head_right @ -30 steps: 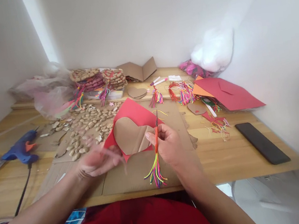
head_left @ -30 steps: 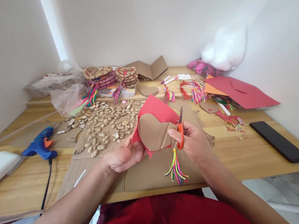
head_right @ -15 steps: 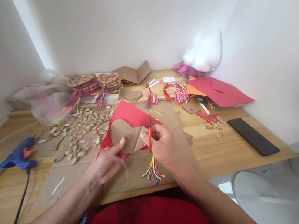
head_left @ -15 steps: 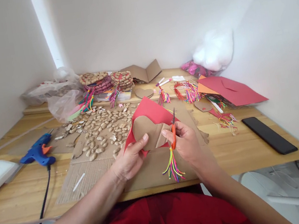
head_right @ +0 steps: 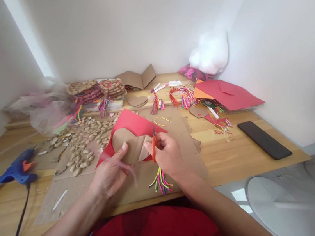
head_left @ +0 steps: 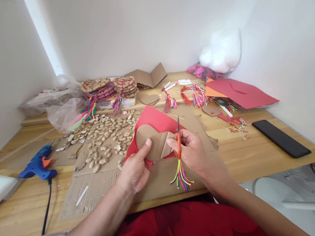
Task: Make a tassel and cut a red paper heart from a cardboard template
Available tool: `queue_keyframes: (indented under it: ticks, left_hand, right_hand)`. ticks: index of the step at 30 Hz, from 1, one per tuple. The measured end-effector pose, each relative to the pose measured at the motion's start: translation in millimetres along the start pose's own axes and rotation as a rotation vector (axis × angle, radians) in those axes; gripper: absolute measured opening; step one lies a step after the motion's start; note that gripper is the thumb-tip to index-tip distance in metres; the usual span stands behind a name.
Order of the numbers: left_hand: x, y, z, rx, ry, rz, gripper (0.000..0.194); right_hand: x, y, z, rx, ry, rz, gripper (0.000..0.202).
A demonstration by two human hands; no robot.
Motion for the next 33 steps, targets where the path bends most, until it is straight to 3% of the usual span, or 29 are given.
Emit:
queue_keyframes:
  ticks: [10, 17, 23, 27, 33]
  left_hand:
    - [-6, -14.8, -3, -0.038, -0.012, 0.075, 0.028]
    - [-1, -13.8, -1, -0.038, 0.0, 0.051, 0.024]
    - [1, -17.8, 9, -0.008, 0.005, 0.097, 0.02]
    - [5, -23.2, 29, -0.004, 0.06, 0.112, 0.02]
    - [21, -28.8, 48, 0.021, 0.066, 0.159, 0.02]
  right_hand:
    - [3, 4, 0, -0.026, 0.017, -0.025, 0.029]
    - [5, 8, 3, -0.057, 0.032, -0.042, 0.031]
    - [8, 16, 3, -0.123, 0.016, -0.109, 0.032]
    - [20, 23, -3, -0.099, 0.022, -0.223, 0.033]
    - [51, 45, 11, -0.106, 0.228, -0.555, 0.04]
Point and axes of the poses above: each hand's wrist, its own x-axis away from the middle knuckle, its own y-axis out of the palm, z = x × y, the point moved 9 cm from there along -x, towards the middle knuckle, and after that the axes turned 1 degree about -y, right-handed, at the moved point
